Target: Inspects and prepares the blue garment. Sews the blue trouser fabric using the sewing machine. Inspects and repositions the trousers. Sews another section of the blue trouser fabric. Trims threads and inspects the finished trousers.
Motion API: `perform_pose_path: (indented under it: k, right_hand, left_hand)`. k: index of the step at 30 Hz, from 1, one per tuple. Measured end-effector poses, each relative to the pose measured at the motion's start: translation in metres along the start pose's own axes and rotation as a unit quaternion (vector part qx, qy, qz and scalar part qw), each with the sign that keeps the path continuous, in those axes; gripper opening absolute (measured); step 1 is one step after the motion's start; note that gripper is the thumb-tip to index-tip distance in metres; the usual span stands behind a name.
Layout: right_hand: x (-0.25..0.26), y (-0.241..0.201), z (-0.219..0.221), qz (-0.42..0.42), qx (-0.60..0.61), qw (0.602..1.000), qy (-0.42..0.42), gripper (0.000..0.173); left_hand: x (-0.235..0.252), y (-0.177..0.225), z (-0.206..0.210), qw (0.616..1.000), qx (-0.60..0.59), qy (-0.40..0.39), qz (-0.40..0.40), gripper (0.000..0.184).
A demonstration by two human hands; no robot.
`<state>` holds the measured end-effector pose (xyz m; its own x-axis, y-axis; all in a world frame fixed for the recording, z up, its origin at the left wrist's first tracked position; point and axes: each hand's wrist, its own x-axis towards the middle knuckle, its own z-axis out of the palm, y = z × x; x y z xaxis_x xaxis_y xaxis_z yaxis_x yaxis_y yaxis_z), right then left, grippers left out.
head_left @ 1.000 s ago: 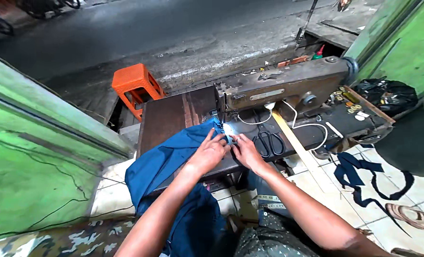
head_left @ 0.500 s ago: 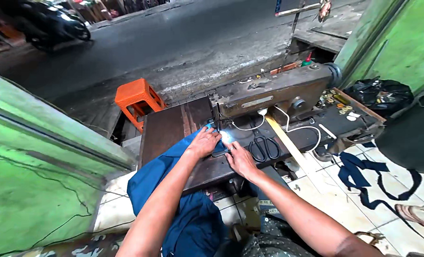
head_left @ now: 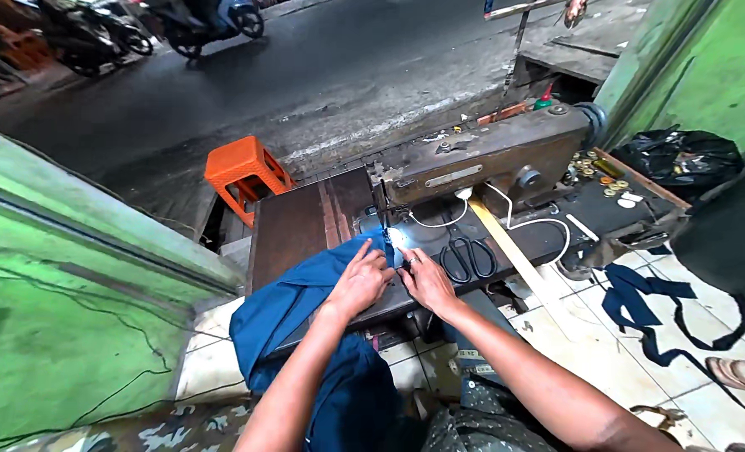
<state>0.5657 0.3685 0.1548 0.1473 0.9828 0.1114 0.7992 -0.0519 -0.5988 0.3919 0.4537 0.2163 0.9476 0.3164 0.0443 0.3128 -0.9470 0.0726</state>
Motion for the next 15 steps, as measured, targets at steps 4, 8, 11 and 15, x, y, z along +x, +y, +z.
perform_pose_path:
  k: [4,8,11,15]
  right_hand:
    - [-0.005,0.008,0.009,-0.081,0.003,0.995,0.061,0.041]
    - [-0.006,0.01,0.005,-0.102,0.032,0.992,0.061,0.041]
    - [-0.004,-0.004,-0.006,-0.012,0.096,0.994,0.049,0.039]
    - [0.014,-0.026,-0.024,0.144,0.074,0.984,-0.072,0.048]
  left_hand:
    - [-0.001,0.015,0.028,0.995,-0.07,0.065,-0.03,0.023]
    - [-0.002,0.028,0.054,0.975,-0.091,0.187,-0.071,0.019]
    - [-0.002,0.036,0.055,0.968,-0.103,0.201,-0.112,0.015]
    - [0.001,0.038,0.026,0.958,-0.184,0.096,-0.199,0.026]
